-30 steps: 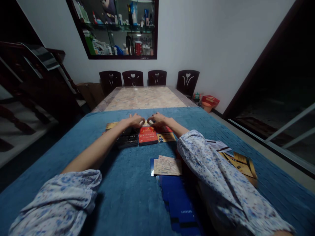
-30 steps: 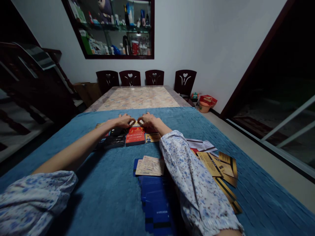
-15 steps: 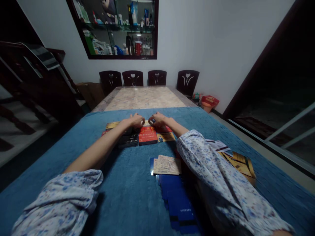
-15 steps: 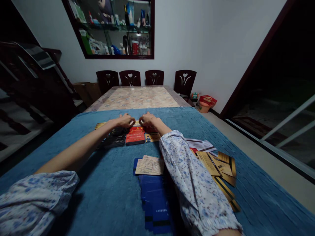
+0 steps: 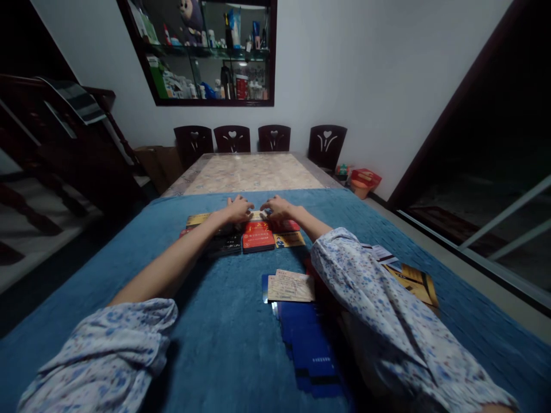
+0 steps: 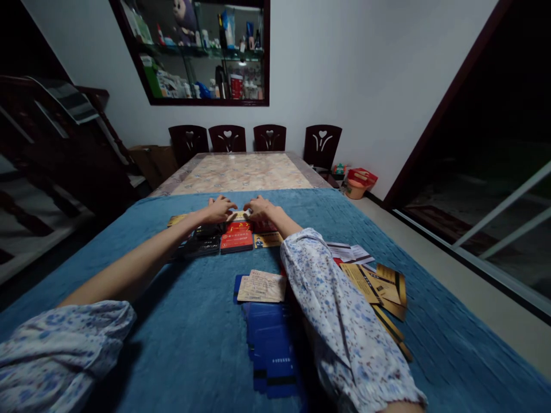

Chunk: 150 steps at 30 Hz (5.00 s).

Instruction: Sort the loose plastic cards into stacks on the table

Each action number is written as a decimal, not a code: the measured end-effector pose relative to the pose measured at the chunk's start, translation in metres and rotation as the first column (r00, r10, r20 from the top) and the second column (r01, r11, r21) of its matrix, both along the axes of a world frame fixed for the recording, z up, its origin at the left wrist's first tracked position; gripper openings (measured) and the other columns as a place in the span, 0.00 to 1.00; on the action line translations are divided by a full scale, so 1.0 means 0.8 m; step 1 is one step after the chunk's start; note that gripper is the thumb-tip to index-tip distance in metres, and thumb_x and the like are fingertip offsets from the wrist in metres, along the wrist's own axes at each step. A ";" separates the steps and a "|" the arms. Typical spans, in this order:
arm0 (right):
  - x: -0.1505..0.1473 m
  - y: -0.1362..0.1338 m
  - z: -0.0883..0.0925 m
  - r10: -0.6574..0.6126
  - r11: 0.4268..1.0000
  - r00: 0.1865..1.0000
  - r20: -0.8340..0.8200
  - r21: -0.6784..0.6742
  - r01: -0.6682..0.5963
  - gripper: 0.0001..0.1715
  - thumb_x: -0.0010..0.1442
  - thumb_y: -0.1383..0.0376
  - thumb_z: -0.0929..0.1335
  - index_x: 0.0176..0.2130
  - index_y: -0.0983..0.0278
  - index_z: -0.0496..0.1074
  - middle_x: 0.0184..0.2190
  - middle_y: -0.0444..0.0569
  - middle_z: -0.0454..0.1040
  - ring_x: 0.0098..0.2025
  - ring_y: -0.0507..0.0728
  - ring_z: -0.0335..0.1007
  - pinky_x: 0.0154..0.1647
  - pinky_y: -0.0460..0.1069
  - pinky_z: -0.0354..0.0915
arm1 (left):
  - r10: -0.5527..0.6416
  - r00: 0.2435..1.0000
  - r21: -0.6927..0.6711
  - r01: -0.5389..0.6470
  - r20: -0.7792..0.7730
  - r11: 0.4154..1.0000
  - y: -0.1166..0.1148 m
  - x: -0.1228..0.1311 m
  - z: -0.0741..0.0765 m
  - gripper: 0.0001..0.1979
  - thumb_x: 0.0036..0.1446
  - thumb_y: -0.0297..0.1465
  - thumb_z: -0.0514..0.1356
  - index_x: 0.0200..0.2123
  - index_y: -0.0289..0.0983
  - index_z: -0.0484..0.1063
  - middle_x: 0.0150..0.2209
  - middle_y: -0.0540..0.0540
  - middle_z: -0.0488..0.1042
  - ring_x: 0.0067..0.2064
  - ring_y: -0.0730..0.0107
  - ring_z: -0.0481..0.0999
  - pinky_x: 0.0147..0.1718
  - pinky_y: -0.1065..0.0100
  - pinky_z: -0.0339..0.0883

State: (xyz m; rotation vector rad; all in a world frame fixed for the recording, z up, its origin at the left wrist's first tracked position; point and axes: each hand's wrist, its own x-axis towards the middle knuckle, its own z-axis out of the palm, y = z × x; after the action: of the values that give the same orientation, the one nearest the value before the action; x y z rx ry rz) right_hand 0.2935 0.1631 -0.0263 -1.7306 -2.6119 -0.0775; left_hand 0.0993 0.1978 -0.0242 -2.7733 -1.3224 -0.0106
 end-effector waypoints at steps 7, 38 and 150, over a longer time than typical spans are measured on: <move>0.004 -0.033 0.016 0.043 0.997 0.997 -0.071 0.074 -0.038 0.16 0.59 0.72 0.67 0.44 0.63 0.81 0.44 0.51 0.81 0.46 0.58 0.70 0.47 0.48 0.59 | -0.150 0.982 0.204 0.125 0.113 0.971 -0.040 -0.011 0.013 0.13 0.58 0.27 0.54 0.37 0.37 0.80 0.42 0.36 0.77 0.51 0.49 0.67 0.46 0.52 0.58; 0.046 -0.213 -0.017 0.102 0.981 0.970 -0.219 0.184 -0.062 0.11 0.62 0.71 0.66 0.38 0.63 0.78 0.39 0.51 0.79 0.41 0.58 0.64 0.38 0.49 0.51 | -0.311 0.844 0.192 0.250 0.438 0.949 -0.234 -0.018 -0.040 0.11 0.62 0.27 0.55 0.38 0.37 0.78 0.39 0.41 0.78 0.46 0.57 0.71 0.47 0.54 0.61; 0.042 -0.263 -0.007 0.150 0.975 0.973 -0.175 -0.137 -0.175 0.21 0.55 0.55 0.74 0.49 0.58 0.81 0.49 0.52 0.77 0.51 0.65 0.64 0.50 0.56 0.61 | -0.499 0.736 0.192 0.465 0.458 0.864 -0.262 -0.031 -0.059 0.13 0.57 0.33 0.59 0.45 0.40 0.78 0.45 0.42 0.79 0.56 0.49 0.68 0.55 0.45 0.59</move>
State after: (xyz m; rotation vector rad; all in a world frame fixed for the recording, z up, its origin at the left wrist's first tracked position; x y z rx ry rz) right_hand 0.3274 -0.0473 -0.0318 -1.4806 -2.6855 0.2599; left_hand 0.0748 -0.0120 -0.0713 -3.0790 -0.5700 -0.8304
